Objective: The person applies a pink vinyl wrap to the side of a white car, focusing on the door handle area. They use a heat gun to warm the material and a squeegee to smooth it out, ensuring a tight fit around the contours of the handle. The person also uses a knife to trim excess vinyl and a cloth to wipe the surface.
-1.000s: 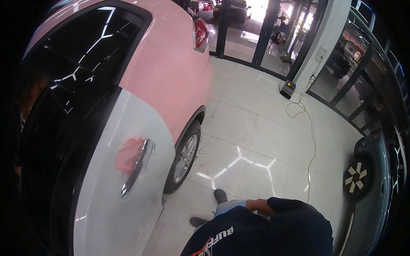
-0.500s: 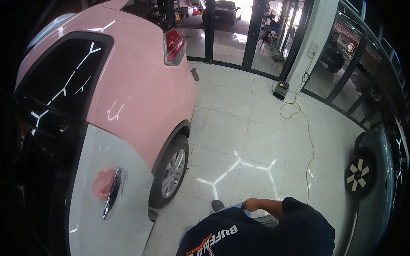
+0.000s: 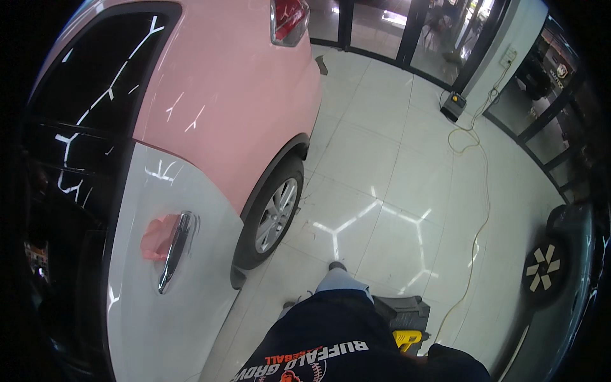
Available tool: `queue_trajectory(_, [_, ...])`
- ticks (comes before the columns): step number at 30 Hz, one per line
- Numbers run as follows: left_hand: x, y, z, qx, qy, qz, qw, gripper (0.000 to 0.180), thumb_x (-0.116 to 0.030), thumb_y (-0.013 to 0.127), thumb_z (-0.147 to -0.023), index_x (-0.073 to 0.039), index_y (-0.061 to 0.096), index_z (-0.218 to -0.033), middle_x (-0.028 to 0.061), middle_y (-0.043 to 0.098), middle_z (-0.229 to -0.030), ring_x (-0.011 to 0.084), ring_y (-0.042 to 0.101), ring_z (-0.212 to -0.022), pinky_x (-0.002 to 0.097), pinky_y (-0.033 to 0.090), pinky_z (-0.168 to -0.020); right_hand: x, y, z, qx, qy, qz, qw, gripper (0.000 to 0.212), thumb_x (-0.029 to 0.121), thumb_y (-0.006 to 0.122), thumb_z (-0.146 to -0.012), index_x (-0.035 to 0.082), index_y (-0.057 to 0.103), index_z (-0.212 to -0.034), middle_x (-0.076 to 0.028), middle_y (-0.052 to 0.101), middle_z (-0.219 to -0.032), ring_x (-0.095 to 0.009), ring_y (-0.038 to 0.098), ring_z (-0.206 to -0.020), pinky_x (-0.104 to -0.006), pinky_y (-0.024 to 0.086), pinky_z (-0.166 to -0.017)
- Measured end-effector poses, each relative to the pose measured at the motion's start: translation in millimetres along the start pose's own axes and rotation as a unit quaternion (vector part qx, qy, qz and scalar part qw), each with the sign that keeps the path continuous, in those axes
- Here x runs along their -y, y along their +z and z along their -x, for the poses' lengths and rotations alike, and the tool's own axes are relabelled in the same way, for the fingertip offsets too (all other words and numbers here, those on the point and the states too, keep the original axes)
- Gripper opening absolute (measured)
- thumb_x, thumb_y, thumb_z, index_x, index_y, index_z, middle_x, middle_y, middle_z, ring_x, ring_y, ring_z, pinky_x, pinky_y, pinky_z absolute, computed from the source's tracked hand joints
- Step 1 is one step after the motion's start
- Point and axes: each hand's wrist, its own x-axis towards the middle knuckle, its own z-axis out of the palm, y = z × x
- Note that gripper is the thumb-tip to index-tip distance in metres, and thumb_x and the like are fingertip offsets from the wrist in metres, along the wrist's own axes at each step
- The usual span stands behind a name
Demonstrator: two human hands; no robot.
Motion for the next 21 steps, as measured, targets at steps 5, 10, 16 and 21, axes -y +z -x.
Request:
queue_trajectory(5, [8,-39,1,-0.007,0.001,-0.031,0.999,0.034,-0.027,0.060,-0.086,-0.002,0.070,-0.106,0.0196,0.071,-0.104,0.0358,0.068,-0.100,0.0399,0.053,-0.087,12,27,17,-0.030,-0.009,-0.053,0.998,0.034,0.029,0.055,-0.091,0.000,0.068,-0.103,-0.022,0.069,-0.099,-0.039,0.066,-0.093,-0.0474,0.051,-0.084])
queue_trajectory(10, [54,-60,-30,-0.078,0.106,-0.054,0.990,0.043,-0.033,0.060,-0.089,-0.001,0.066,-0.118,0.0203,0.069,-0.115,0.0340,0.066,-0.109,0.0400,0.050,-0.094,23,57,32,-0.048,-0.019,-0.098,0.994,0.036,0.032,0.057,-0.090,0.000,0.069,-0.101,-0.023,0.069,-0.098,-0.040,0.066,-0.091,-0.0476,0.051,-0.083])
queue_trajectory(16, [65,-51,-79,-0.092,0.148,-0.098,0.980,0.044,-0.036,0.060,-0.090,-0.002,0.067,-0.118,0.0194,0.068,-0.117,0.0359,0.064,-0.112,0.0403,0.049,-0.097,30,61,42,-0.096,-0.054,-0.107,0.988,0.039,0.036,0.059,-0.089,0.000,0.069,-0.100,-0.024,0.069,-0.097,-0.043,0.066,-0.089,-0.0479,0.051,-0.081])
queue_trajectory(21, [-10,-75,-54,-0.114,0.072,-0.032,0.990,0.043,-0.035,0.059,-0.092,-0.003,0.066,-0.119,0.0198,0.069,-0.115,0.0349,0.066,-0.108,0.0406,0.051,-0.095,100,18,52,-0.175,-0.081,-0.031,0.981,0.038,0.037,0.061,-0.087,0.001,0.067,-0.098,-0.027,0.068,-0.093,-0.045,0.065,-0.093,-0.0515,0.050,-0.083])
